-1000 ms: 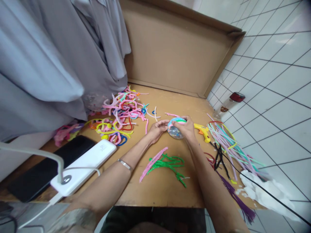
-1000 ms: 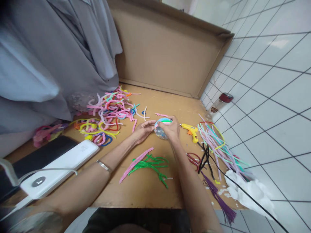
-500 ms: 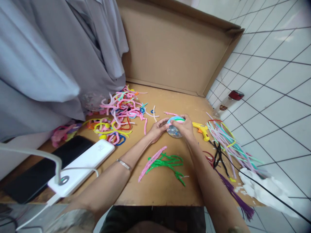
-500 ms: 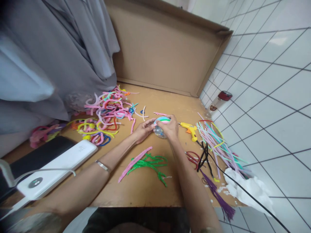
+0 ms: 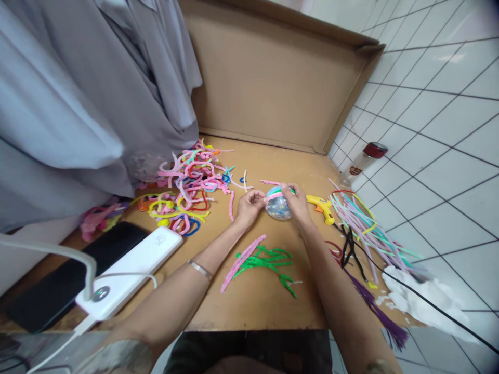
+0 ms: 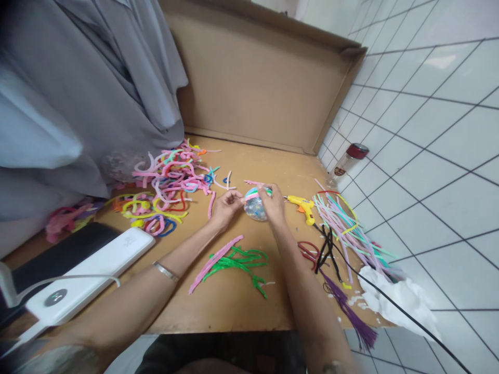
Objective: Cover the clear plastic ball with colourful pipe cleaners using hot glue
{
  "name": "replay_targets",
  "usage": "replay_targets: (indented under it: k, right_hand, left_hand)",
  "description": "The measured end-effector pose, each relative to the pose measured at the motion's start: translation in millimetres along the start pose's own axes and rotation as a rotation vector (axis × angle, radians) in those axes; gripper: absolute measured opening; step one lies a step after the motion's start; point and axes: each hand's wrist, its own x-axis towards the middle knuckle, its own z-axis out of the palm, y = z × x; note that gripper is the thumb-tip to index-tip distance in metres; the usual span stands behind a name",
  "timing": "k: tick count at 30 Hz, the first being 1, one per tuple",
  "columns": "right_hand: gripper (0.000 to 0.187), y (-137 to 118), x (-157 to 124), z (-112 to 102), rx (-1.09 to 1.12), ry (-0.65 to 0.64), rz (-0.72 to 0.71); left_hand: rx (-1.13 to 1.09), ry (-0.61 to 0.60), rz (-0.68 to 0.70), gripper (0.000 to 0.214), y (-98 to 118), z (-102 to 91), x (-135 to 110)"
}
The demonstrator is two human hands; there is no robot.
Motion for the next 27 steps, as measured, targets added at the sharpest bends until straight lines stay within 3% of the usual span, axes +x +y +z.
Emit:
replay_targets:
  k: [8,14,17,20,23,27]
  right_hand:
    - [0.045,-2.4,-3.3,5.4,-0.049,0.110,-0.001]
    - [0.044,-5.8,-6.2,7.0,-0.133,0.158,-0.006]
    - [0.044,-6.6,-6.6,7.5,-0.143,0.166,0.001]
    - [0.045,-5.4,-6.0,8.1,-0.131,0.177,0.011]
    - [0.043,-4.0,-5.2,8.6,-0.129,0.184,0.017]
    - [0.043,-4.0,-4.9,8.8,-0.129,0.181,0.018]
  left_hand:
    - [-0.104,0.046,-0.089,0.027,0.8,3.7,-3.7]
    - [-0.052,0.089,-0.104,0.020,-5.8,1.3,-2.2]
    - [0.050,0.198,-0.006,0.022,-8.3,4.3,-7.9]
    - [0.161,0.316,0.194,0.033,-5.5,12.6,-23.3]
    - [0.257,0.261,0.307,0.040,0.4,22.3,-41.8]
    - [0.304,0.211,0.297,0.044,3.3,27.8,-53.3]
